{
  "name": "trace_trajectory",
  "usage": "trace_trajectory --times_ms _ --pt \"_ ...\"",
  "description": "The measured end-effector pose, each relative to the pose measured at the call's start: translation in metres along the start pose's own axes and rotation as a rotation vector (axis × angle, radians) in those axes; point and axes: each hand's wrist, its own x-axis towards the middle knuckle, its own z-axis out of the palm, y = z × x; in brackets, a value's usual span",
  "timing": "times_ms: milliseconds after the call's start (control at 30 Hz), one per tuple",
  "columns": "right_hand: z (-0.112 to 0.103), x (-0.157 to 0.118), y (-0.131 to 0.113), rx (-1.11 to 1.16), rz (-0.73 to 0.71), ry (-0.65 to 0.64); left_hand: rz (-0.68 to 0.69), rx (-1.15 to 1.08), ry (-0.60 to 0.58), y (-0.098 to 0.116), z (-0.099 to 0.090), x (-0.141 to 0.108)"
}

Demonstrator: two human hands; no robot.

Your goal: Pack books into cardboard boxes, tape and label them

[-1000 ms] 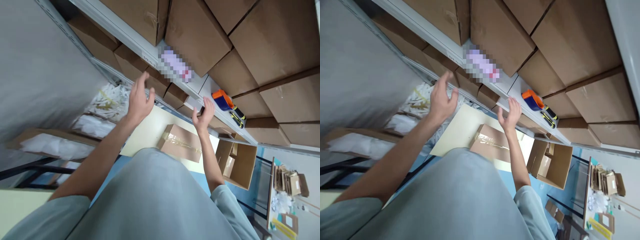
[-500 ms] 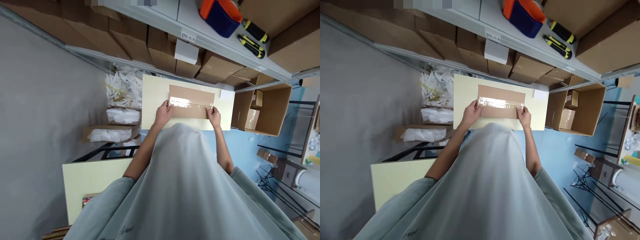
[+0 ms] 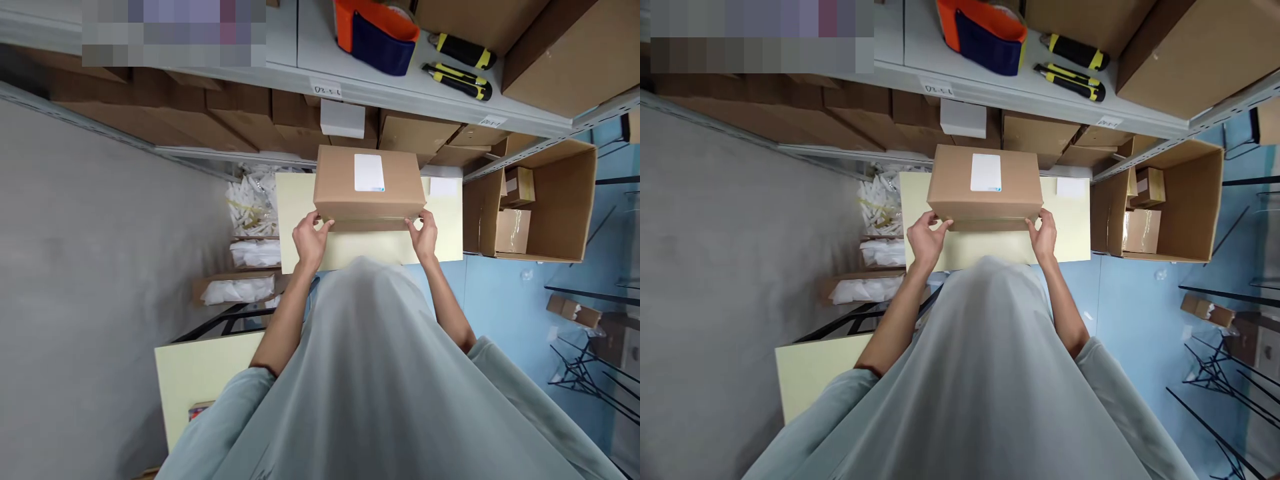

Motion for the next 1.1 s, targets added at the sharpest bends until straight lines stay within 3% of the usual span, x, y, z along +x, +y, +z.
trace_trajectory --times_ms 233,433,600,867,967,1100 --pt "0.014 -0.021 0.035 -0.008 0.070 -0.117 -0.158 0.063 -0.060 -0.013 0.034 -0.021" --pt "0.031 -0.037 0.049 0.075 0.225 -0.244 -0.230 0.093 -0.111 -0.035 0.042 -0.024" --pt "0.035 -0.045 0.050 0.090 0.280 -0.283 -0.206 0.061 -0.177 -0.047 0.036 -0.021" --pt "0.036 -0.051 0.034 0.067 0.322 -0.221 -0.160 -0.096 -0.246 -0.047 0.022 -0.015" --pt "0.023 -0.049 0.027 0.024 0.314 -0.159 -0.082 -0.142 -0.207 -0.048 0.010 -0.010" --pt "-0.012 -0.024 0.003 -0.071 0.172 0.068 0.040 -0.197 -0.102 -0.035 -0.012 0.010"
